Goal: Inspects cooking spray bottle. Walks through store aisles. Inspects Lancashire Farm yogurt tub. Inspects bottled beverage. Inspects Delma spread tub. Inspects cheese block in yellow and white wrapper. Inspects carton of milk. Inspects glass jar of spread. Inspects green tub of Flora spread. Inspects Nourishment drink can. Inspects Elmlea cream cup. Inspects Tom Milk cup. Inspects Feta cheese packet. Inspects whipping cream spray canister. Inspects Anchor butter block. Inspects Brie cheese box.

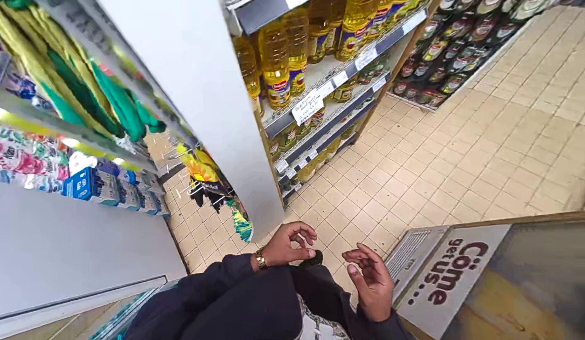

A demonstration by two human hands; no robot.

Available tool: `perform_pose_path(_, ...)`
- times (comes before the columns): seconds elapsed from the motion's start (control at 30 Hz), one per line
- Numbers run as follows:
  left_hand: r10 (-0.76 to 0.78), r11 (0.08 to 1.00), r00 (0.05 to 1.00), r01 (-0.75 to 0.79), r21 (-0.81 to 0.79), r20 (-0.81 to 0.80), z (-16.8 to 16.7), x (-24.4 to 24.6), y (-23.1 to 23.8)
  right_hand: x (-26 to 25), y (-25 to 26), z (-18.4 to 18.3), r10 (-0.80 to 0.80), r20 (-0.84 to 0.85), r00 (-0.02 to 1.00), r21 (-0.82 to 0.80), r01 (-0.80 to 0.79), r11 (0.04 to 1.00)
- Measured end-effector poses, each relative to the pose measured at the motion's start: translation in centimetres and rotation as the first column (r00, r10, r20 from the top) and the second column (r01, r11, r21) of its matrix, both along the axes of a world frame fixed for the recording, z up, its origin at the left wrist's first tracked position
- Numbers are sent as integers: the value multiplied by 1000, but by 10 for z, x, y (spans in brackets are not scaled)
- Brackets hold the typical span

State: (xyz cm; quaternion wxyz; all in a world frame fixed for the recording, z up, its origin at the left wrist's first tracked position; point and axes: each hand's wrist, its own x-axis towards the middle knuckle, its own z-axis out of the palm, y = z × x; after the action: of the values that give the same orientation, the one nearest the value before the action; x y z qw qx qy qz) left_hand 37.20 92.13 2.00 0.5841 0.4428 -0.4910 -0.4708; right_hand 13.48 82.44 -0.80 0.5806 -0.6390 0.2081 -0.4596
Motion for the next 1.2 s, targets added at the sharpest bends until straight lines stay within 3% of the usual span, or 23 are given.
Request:
perform_pose_path(0.23,-6,1000,1000,6,6,-13,27,-40,-165,-49,-164,23,-69,3,998,1,69,998)
perform_pose_path(0.43,-79,996,997,78,41,25,15,-59,-320,-69,-312,10,-227,15,974,-25,227,974)
perform_pose_path(0.63,-212,977,977,212,30,27,-7,-91,-546,-115,-476,2,-383,-33,923,-22,382,924)
perform_pose_path(0.83,-485,874,874,485,0,24,24,-150,-797,-172,-615,35,-580,-91,809,14,584,812)
perform_pose_path(1.0,-604,797,797,604,-26,5,54,-198,-950,-208,-726,55,-737,-60,673,11,739,674)
perform_pose_path(1.2,-630,776,777,629,34,4,20,-233,-1124,-243,-893,29,-794,-26,608,77,793,605)
